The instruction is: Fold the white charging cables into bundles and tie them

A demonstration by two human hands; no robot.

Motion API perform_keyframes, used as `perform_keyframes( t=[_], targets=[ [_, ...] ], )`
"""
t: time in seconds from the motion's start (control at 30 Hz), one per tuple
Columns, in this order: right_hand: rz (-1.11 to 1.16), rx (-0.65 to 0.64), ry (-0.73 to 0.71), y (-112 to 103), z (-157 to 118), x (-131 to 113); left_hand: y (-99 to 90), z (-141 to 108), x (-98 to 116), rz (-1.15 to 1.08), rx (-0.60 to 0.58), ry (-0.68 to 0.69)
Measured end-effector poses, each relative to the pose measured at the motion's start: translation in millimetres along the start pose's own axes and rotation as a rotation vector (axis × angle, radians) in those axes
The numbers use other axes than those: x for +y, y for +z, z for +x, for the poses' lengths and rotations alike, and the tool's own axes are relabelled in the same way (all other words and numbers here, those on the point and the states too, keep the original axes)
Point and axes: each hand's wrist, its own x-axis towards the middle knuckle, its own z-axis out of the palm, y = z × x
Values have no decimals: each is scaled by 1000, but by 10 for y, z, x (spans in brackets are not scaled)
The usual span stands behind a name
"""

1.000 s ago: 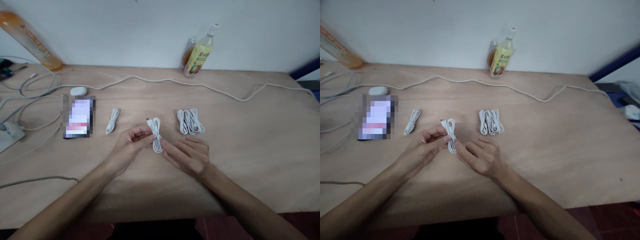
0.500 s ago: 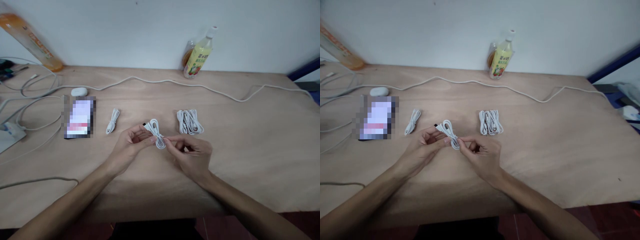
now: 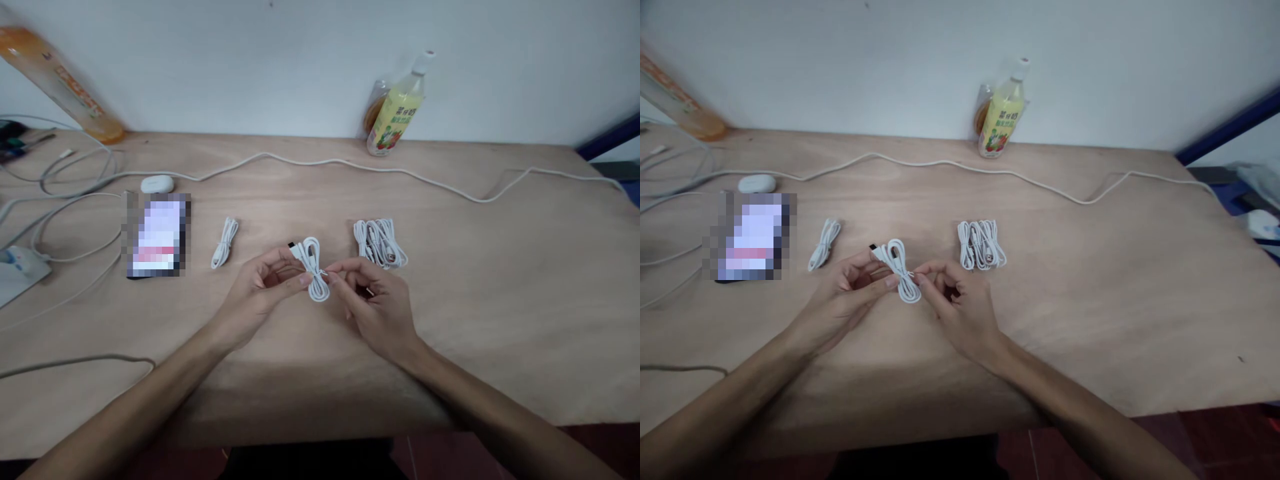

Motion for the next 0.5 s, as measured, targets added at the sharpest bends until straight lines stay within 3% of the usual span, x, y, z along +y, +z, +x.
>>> perform_keyframes(
  t=[0.3,0.5],
  targets=[
    [187,-164,230,-53,94,-5,6,-25,32,51,20,-63],
    [243,-149,292,-52,108,72,16,-24,29,107,55,-51]
  ],
)
